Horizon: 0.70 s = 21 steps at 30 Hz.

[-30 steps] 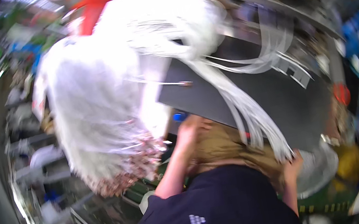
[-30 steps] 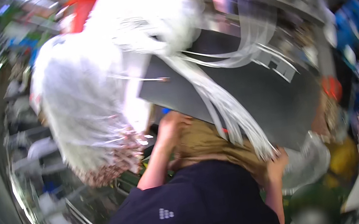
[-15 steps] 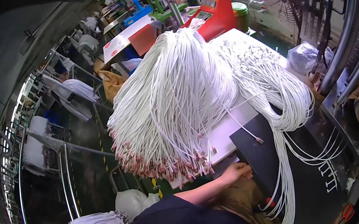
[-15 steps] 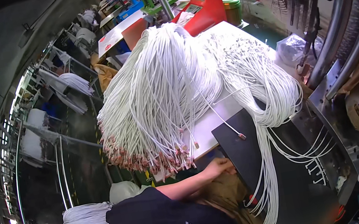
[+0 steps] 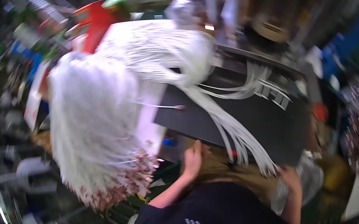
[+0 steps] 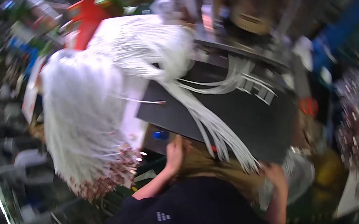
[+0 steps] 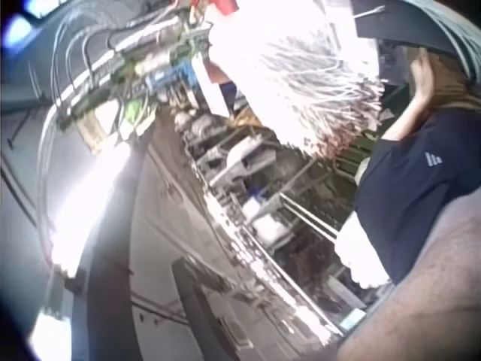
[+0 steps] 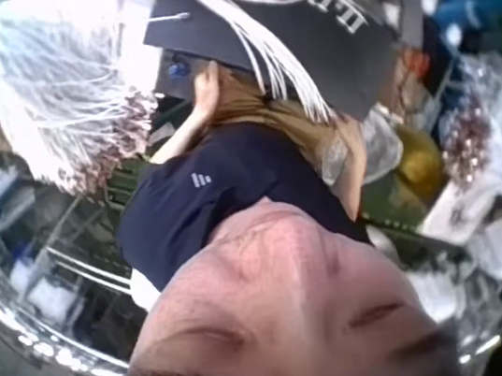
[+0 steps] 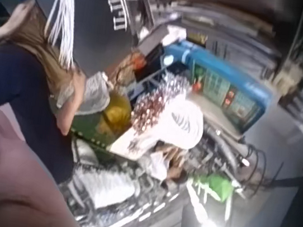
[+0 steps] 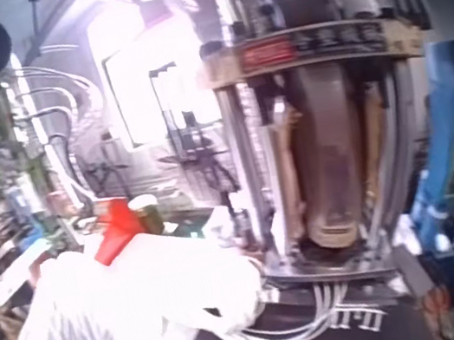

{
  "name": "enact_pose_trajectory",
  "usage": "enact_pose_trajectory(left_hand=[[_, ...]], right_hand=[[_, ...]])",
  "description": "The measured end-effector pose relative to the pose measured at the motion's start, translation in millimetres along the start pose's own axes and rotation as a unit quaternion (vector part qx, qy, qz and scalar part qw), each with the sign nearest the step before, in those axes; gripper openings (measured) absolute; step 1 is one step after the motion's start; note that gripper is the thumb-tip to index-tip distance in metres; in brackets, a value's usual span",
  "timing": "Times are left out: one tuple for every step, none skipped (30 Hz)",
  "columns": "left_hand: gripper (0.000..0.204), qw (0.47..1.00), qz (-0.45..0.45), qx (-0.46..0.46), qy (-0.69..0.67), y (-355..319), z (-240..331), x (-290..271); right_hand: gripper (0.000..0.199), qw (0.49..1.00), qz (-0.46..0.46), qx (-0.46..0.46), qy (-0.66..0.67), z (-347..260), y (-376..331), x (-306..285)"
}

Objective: Organizing and feeding bundles of white wires into a specialized wire-processing machine at a manual assembly station.

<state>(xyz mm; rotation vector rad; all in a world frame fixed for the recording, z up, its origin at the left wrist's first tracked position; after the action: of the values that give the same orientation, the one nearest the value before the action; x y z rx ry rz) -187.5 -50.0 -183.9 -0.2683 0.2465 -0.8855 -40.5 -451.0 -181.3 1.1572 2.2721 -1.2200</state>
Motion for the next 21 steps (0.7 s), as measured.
enact_pose_trajectory(left_hand=[[0.034, 0.996, -0.016, 0.076, 0.038, -14.2, 26.0, 4.7], [0.034, 0.995, -0.054, 0.070, 0.039, -21.9, 39.4, 4.5], [0.030, 0.950, -0.090, 0.270, 0.132, -26.6, 70.0, 7.3], [0.028, 0.854, -0.111, 0.463, 0.209, -31.9, 98.6, 16.0], [0.033, 0.801, -0.138, 0.520, 0.264, -29.6, 127.1, 32.9], [0.040, 0.740, -0.160, 0.570, 0.318, -27.2, 154.1, 53.3], [0.046, 0.712, -0.172, 0.558, 0.391, -22.3, 170.0, 75.8], [0.053, 0.677, -0.182, 0.542, 0.463, -17.1, 178.3, 97.4], [0.054, 0.666, -0.202, 0.549, 0.463, -9.8, 181.6, 116.5], [0.056, 0.655, -0.217, 0.551, 0.469, 0.1, 180.2, 129.2], [0.056, 0.650, -0.233, 0.554, 0.465, 11.5, 181.3, 145.1], [0.052, 0.656, -0.215, 0.555, 0.465, 22.4, 184.3, 161.4], [0.048, 0.661, -0.197, 0.555, 0.464, 28.5, 186.3, 175.8], [0.048, 0.656, -0.214, 0.557, 0.462, 39.2, 186.4, 185.9], [0.045, 0.690, -0.260, 0.530, 0.420, 51.9, 187.2, 184.9], [0.041, 0.723, -0.300, 0.494, 0.377, 61.5, 185.7, 175.7], [0.037, 0.716, -0.278, 0.502, 0.398, 66.1, 193.8, 152.8], [0.033, 0.707, -0.255, 0.509, 0.419, 70.8, 207.5, 127.1], [0.030, 0.698, -0.246, 0.483, 0.468, 74.4, 222.5, 105.5], [0.027, 0.687, -0.233, 0.458, 0.514, 82.9, 231.3, 89.7], [0.027, 0.688, -0.231, 0.456, 0.516, 89.7, 237.0, 78.0]], right_hand=[[0.036, 0.986, -0.070, -0.024, 0.152, -38.1, -22.3, -30.9], [0.036, 0.972, -0.107, -0.034, 0.207, -21.1, -21.6, -53.9], [0.037, 0.954, -0.139, -0.051, 0.261, -2.8, -22.6, -78.9], [0.036, 0.949, -0.102, -0.088, 0.284, -14.4, -26.5, -99.3], [0.036, 0.943, -0.067, -0.125, 0.300, -33.7, -31.8, -121.0], [0.039, 0.943, 0.041, -0.216, 0.249, -71.1, -27.8, -130.6], [0.034, 0.927, 0.110, -0.235, 0.272, -113.0, -20.9, -130.6], [0.027, 0.933, 0.096, -0.239, 0.249, -163.9, -22.8, -135.4], [0.025, 0.883, 0.174, -0.422, 0.113, -196.7, -8.6, -130.7], [0.025, 0.863, 0.223, -0.447, -0.073, -224.1, 4.2, -123.0], [0.024, 0.836, 0.265, -0.469, -0.107, -241.8, 28.8, -110.0], [0.022, 0.807, 0.303, -0.487, -0.142, -246.4, 42.5, -102.4], [0.022, 0.815, 0.308, -0.470, -0.140, -233.1, 41.2, -108.4], [0.021, 0.841, 0.277, -0.454, -0.102, -224.1, 44.9, -114.3], [0.020, 0.862, 0.242, -0.440, -0.061, -217.9, 44.6, -117.3], [0.020, 0.880, 0.202, -0.428, -0.020, -214.0, 42.7, -117.0], [0.021, 0.909, 0.152, -0.380, 0.076, -201.0, 24.8, -125.3], [0.023, 0.925, 0.099, -0.325, 0.171, -170.7, -0.6, -134.5], [0.024, 0.923, 0.083, -0.269, 0.261, -127.2, -25.0, -142.4], [0.026, 0.894, 0.098, -0.233, 0.369, -70.5, -36.6, -138.7], [0.025, 0.854, 0.110, -0.205, 0.466, 3.3, -44.1, -131.4]])
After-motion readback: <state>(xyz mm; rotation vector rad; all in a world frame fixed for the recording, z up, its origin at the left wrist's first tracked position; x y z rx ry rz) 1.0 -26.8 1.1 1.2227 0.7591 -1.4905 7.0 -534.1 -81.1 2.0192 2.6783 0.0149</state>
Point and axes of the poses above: each hand's wrist, its own y-axis towards the middle knuckle, its own x-axis out of the palm, z = x × y, the point moved 4 cm from there along y, towards the middle knuckle, and after that the axes turned 1 degree about y, right-handed, at the moved point
